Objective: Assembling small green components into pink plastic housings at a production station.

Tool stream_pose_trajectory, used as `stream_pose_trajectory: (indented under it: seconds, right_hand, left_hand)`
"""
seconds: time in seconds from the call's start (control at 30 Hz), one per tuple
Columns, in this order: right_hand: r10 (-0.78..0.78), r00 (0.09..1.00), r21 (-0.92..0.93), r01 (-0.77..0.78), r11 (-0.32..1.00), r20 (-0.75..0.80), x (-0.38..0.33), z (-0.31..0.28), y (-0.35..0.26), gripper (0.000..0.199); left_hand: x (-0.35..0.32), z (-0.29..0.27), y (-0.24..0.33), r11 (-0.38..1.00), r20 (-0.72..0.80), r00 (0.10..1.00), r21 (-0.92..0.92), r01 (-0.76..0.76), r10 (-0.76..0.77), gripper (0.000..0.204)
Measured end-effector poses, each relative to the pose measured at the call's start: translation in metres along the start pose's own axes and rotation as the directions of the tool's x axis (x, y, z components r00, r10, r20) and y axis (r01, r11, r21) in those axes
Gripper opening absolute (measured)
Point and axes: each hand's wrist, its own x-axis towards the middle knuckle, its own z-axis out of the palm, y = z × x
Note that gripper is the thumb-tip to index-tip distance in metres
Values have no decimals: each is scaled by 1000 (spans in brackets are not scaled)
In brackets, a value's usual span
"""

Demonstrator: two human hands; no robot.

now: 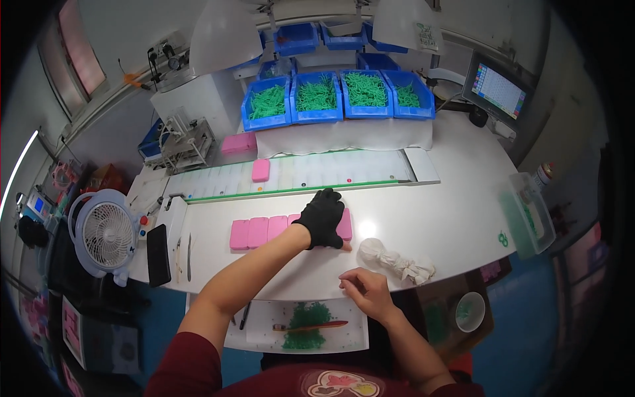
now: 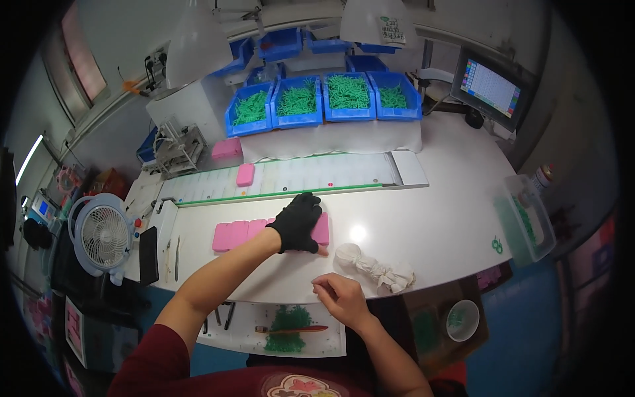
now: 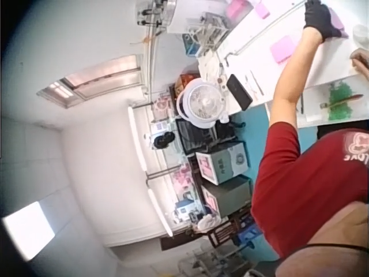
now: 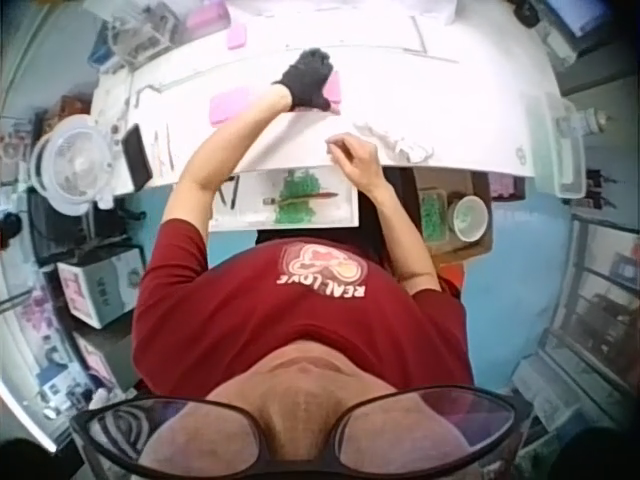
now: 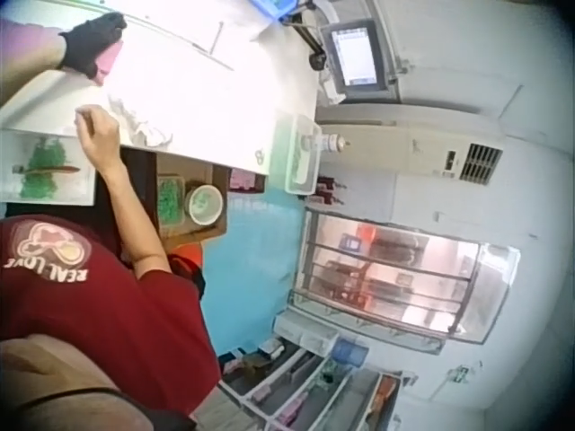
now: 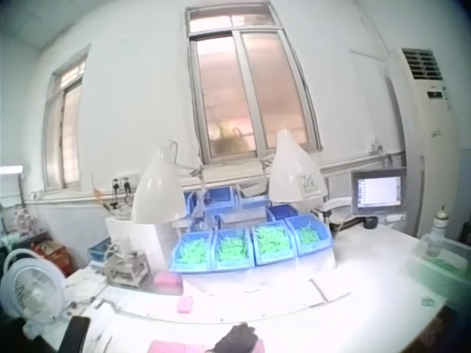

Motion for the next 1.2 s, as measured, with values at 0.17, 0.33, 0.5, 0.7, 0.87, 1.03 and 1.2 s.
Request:
stream_pose_trajectory:
  seconds: [0.17,0.33,0.5,0.7,0.87,1.03,1.2]
  right_hand:
    - [221,975,315,-205,927,-16,-16,-5,-11,12]
    - [356,933,502,-336,797,60,-14,-6,-35,21]
    - [441,822,488,-569,662,360,1,18,-56,49]
    - [425,733,648,-674,355,530,8,43,-55,47]
    - [474,818,715,-542,442,327,6,51,-68,44]
    - [389,909,593,-398,700,151,1,53,-66,37]
    - [379,922,540,-360,761,79,-1,53,-67,37]
  left_hand:
    - [-46,-12,24,518,-75,975,-854,45,-210,83]
    - [-119,-11,57,-76,67,971,-996,50,-229,85]
    - [-160,-2,76,195,-106,916,-980,-31,-388,65]
    - [-179,-10,89,406,-189,912,-913,-27,-364,57]
    - [-188,-2,86,535,-337,769,-845,8,-544,43]
    - [-178,-25,100,323,-56,769,-925,200,-637,30]
    - [-171,-26,105,199,-26,742,-969,146,-670,26]
